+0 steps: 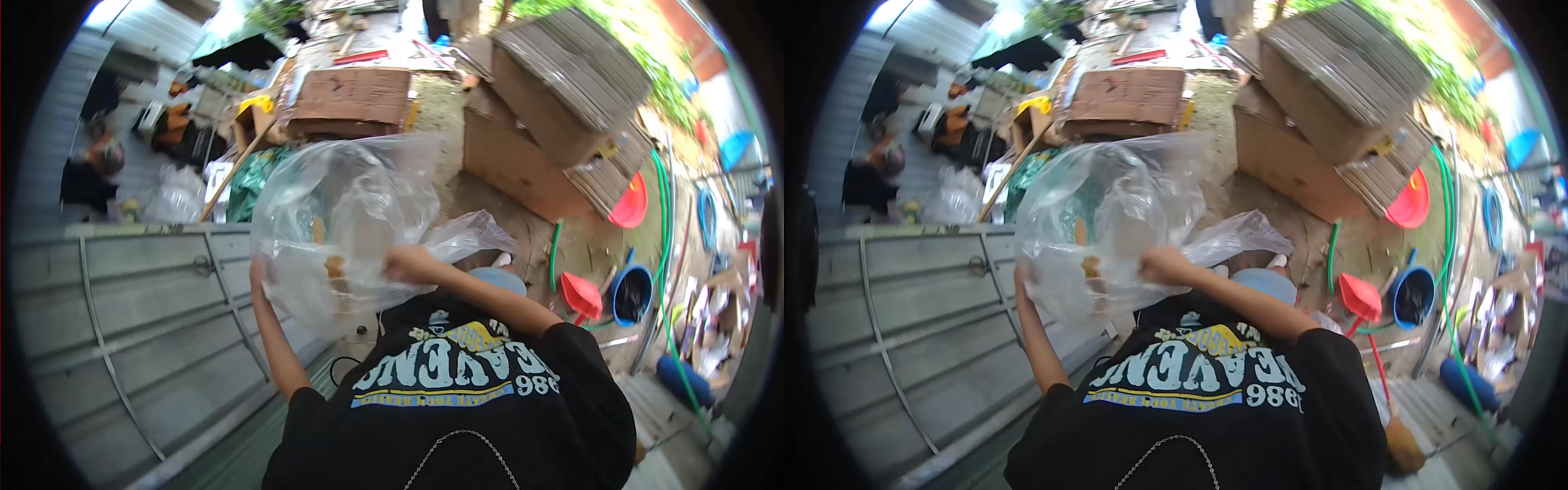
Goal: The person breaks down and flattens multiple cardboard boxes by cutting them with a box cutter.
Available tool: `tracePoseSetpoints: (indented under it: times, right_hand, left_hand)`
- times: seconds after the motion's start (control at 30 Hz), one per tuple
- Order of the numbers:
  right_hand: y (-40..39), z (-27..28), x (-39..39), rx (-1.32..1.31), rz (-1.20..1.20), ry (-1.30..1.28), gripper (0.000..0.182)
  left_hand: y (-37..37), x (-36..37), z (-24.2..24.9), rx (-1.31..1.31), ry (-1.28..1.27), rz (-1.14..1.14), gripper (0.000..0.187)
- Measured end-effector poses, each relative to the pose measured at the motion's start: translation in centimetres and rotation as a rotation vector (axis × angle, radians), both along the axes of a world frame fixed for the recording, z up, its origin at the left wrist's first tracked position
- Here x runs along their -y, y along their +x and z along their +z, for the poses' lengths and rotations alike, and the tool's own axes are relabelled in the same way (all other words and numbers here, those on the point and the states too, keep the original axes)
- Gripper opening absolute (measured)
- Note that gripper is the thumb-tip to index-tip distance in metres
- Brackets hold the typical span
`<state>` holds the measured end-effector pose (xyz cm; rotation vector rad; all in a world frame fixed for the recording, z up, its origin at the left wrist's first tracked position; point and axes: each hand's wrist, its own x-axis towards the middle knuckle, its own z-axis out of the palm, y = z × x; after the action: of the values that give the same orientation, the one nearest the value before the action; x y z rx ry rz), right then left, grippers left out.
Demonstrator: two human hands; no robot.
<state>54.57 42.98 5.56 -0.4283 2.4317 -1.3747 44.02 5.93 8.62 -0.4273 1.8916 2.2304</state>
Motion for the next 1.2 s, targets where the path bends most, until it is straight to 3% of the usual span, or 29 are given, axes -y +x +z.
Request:
tracePoseSetpoints:
  times: [0.03,0.1,0.13,0.17,0.2,0.27,0.33,0.37,0.4,0.47,0.53,0.6,0.67,0.73,0.8,0.87,0.97,1.03,1.1,1.13,1.17,1.2]
  right_hand:
    - [-0.4,0.1,-1.2,0.006,-0.255,-0.109,0.016]
    - [-1.9,-0.4,-3.8,-0.215,-0.511,-0.100,0.015]
    - [-2.8,0.4,-4.6,-0.232,-0.650,-0.229,0.013]
    - [-3.7,1.7,-5.8,-0.312,-0.674,-0.081,0.012]
    - [-4.3,3.2,-6.8,-0.397,-0.696,0.068,0.012]
    - [-4.8,6.6,-8.2,-0.550,-0.686,0.221,0.012]
    - [-4.7,10.0,-8.7,-0.614,-0.606,0.313,0.014]
    - [-4.4,11.0,-8.9,-0.669,-0.535,0.398,0.015]
    - [-3.8,11.3,-9.1,-0.628,-0.368,0.354,0.014]
    - [-2.0,12.8,-9.1,-0.570,-0.014,0.291,0.014]
    - [0.8,15.9,-8.6,-0.584,0.299,0.259,0.025]
    - [3.0,17.9,-9.3,-0.520,0.397,-0.041,0.020]
    - [4.8,20.3,-12.2,-0.281,0.354,-0.166,0.019]
    - [6.6,21.2,-17.5,-0.341,0.078,-0.095,0.015]
    - [8.8,21.1,-22.2,-0.298,-0.295,0.010,0.011]
    - [11.0,18.6,-25.4,-0.221,-0.708,0.013,0.009]
    - [14.4,12.6,-30.1,-0.186,-1.271,0.171,0.010]
    - [16.5,9.2,-33.2,-0.231,-1.455,0.269,0.010]
    - [18.0,6.2,-35.4,-0.160,-1.583,0.358,0.012]
    - [18.4,4.8,-36.1,-0.144,-1.628,0.355,0.012]
    - [18.4,3.5,-37.1,-0.140,-1.708,0.181,0.012]
    - [18.3,2.0,-38.2,-0.148,-1.781,0.007,0.012]
  left_hand:
    - [2.5,3.8,-3.6,0.115,-0.134,0.044,0.033]
    - [8.8,6.3,-9.9,0.331,-0.256,-0.060,0.041]
    - [10.1,3.2,-9.6,0.493,-0.461,-0.234,0.059]
    - [11.4,-0.4,-8.8,0.637,-0.652,-0.452,0.078]
    - [11.8,-4.3,-6.5,0.745,-0.669,-0.479,0.092]
    - [10.0,-4.4,-9.4,0.088,-0.903,-0.629,0.097]
    - [5.9,-8.3,-1.7,-0.132,-0.984,-0.376,0.088]
    - [2.8,-8.9,0.3,-0.434,-0.874,-0.345,0.077]
    - [-0.4,-11.1,3.7,-0.433,-0.655,-0.256,0.069]
    - [-3.7,-18.3,13.7,-0.582,-0.742,-0.272,0.058]
    - [-9.1,-24.0,13.5,-0.776,-0.733,-0.501,0.055]
    - [-11.3,-32.2,11.6,-0.824,-0.730,-0.797,0.053]
    - [-9.4,-40.5,8.2,-0.807,-0.780,-1.012,0.053]
    - [-6.9,-46.5,-2.4,-0.524,-0.727,-1.327,0.051]
    - [-3.8,-49.8,-7.4,0.318,-0.017,-1.833,0.061]
    - [0.2,-50.5,-6.4,0.634,-0.082,-1.630,0.072]
    - [-0.4,-53.6,-2.9,0.894,-0.173,-1.863,0.080]
    - [-2.2,-54.7,-4.2,0.709,-0.091,-2.127,0.092]
    - [-3.0,-54.9,-1.9,0.524,-0.189,-2.081,0.080]
    - [-2.4,-56.1,1.8,0.300,-0.063,-2.291,0.068]
    - [-1.7,-57.5,5.9,0.060,0.087,-2.477,0.059]
    - [-0.5,-58.4,8.5,0.066,0.085,-2.521,0.059]
